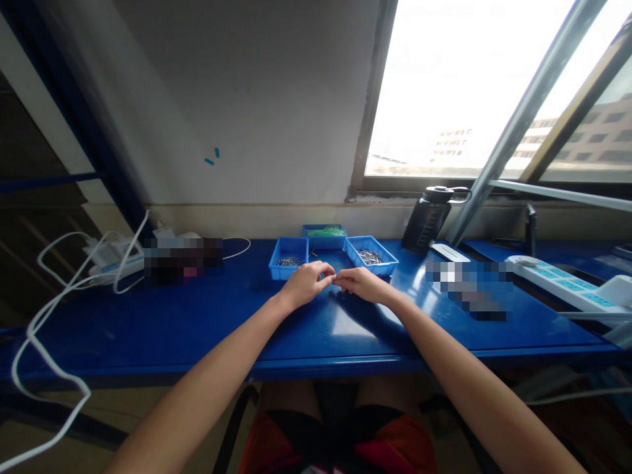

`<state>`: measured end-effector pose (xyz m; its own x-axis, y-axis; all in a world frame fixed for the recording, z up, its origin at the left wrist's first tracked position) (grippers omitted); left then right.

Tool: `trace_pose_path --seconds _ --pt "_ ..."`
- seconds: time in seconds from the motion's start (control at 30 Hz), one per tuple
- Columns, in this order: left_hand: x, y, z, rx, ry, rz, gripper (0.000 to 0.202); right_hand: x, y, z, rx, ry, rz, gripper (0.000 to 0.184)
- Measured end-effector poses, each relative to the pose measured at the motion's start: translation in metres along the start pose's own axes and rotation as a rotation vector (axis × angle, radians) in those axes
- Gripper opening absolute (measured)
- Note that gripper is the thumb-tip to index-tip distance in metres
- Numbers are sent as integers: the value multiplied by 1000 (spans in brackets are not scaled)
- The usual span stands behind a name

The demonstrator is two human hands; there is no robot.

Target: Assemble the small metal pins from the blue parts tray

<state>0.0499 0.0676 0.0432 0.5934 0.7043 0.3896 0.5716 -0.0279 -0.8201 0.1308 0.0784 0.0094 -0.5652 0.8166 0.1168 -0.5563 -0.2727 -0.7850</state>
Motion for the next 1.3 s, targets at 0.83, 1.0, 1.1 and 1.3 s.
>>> trace_pose_path --seconds 0.83,1.0,1.1,1.3 --pt "-4 10 13 113 -114 95 19 -1 -3 -2 45 47 3 34" --pt "-3 13 11 108 -95 123 20 0 -3 -3 37 46 -5 32" --pt "-3 13 14 117 -106 118 22 0 -4 -4 28 47 -15 29" --pt "-5 12 22 143 -152 116 24 0 -11 -7 6 71 -58 24"
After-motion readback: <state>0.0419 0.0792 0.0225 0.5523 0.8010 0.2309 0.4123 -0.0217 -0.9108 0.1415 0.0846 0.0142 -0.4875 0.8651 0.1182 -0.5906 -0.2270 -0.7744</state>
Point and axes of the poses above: each hand's wrist, its own x-axis towards the middle knuckle, its own y-axis out of the palm, z = x × y, the point moved 10 cm from there along x, towards the middle knuckle, and after that the axes turned 4 degrees about z, right-handed, at the moved point
